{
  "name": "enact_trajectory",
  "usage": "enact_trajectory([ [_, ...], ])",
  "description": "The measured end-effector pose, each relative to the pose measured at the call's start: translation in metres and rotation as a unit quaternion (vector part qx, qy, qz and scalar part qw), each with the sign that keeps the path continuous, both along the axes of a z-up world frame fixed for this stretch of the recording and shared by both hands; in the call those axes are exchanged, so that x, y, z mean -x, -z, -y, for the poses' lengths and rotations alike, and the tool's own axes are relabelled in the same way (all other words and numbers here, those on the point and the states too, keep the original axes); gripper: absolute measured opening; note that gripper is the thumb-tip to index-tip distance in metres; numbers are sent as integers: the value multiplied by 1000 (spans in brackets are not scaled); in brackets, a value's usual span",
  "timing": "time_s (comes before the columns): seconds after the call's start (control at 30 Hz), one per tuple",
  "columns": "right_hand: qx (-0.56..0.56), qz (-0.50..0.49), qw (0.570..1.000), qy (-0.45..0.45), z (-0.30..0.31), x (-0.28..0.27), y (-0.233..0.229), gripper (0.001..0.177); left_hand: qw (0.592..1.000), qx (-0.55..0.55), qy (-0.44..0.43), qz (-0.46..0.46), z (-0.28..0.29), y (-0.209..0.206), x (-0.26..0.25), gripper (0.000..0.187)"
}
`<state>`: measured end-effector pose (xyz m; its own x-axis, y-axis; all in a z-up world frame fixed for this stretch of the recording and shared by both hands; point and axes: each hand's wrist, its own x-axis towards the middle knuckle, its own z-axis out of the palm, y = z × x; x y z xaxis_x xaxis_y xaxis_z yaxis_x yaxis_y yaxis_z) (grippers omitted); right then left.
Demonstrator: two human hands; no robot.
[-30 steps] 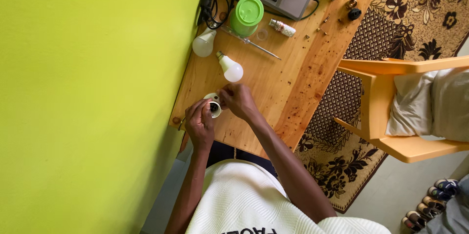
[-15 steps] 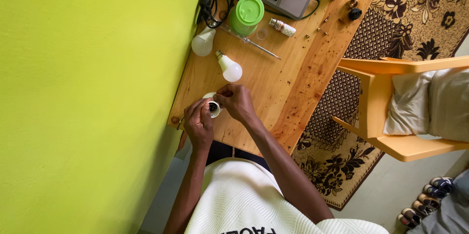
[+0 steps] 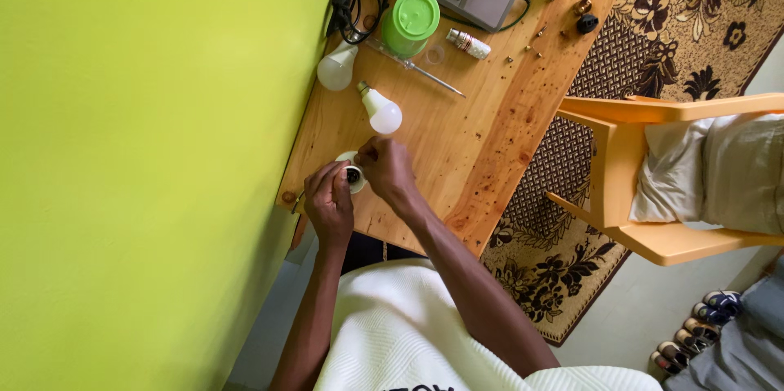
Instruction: The person assembles a light fixture by inserting a bulb into a socket, connecting wires, and tightening screws with a screwdriver. They handle multiple bulbs and socket parts on a wooden table.
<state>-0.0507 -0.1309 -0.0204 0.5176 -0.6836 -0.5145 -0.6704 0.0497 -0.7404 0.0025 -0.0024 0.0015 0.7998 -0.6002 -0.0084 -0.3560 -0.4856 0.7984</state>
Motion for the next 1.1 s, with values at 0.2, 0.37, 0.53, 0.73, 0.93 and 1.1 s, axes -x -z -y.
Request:
enact_trajectory([
  [0.2,-12,14,1000,-12,3,2,2,12,1000,20,3,14,-1,-6,1,25],
  [0.37,-128,53,988,62,2,13,14,16,1000,14,-6,10,-1,-6,4,25],
  [0.53,-111,107,980,128,-2,38,18,23,1000,23,-5,3,-3,-2,6,26],
  [0.73,131,-45,984,109,-19,94,-10,23,1000,13,-12,-5,-7,0,9,26],
  [0.93,132,-83,983,93,-30,107,-21,41,1000,15,-16,-11,-5,1,9,27],
  [1.1,163,-54,980,98,-30,103,-14,22,1000,15,-10,-14,-10,6,8,27],
])
